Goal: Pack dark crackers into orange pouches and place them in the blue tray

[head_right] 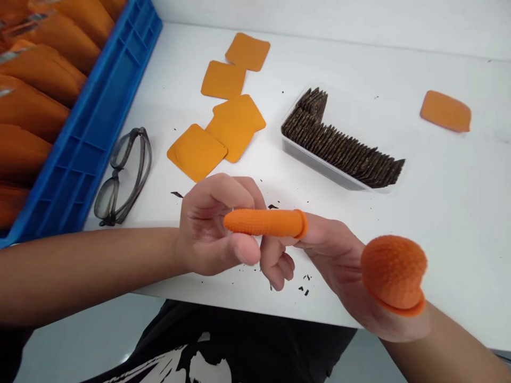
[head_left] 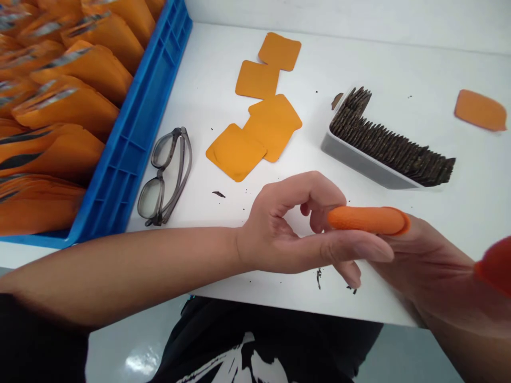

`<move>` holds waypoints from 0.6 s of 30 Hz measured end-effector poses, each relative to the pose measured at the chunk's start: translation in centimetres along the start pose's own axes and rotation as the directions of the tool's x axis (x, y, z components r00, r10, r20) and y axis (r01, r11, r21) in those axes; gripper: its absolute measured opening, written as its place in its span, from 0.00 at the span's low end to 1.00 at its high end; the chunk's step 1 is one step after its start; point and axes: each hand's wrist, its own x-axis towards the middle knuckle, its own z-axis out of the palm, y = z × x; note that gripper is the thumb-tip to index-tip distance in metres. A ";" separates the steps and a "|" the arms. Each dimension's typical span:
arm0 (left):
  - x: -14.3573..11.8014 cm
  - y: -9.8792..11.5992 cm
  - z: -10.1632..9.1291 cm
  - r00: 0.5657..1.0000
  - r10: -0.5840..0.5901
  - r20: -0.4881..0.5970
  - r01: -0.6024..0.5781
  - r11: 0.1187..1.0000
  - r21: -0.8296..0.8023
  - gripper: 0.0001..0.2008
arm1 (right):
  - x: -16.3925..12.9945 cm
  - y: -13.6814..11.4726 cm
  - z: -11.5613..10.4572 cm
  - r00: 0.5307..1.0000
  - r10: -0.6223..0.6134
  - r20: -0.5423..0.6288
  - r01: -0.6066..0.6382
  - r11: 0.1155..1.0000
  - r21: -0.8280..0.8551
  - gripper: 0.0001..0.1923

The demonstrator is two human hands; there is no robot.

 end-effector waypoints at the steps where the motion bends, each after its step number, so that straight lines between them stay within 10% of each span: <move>1: -0.1 0.1 0.1 0.999 -0.039 -0.011 0.039 0.999 -0.036 0.19 | -0.1 -0.1 0.1 0.999 -0.018 -0.038 0.017 0.999 -0.028 0.29; 10: 0.1 -1.6 -0.4 0.999 0.000 0.040 -0.011 0.963 0.269 0.31 | 1.3 -1.5 0.4 0.995 0.011 -0.098 -0.027 0.986 -0.167 0.34; 18: 0.3 -0.4 -0.8 0.980 -0.116 0.163 0.080 0.974 0.210 0.14 | 2.2 -1.2 -0.8 0.979 0.003 -0.204 -0.034 0.989 -0.146 0.25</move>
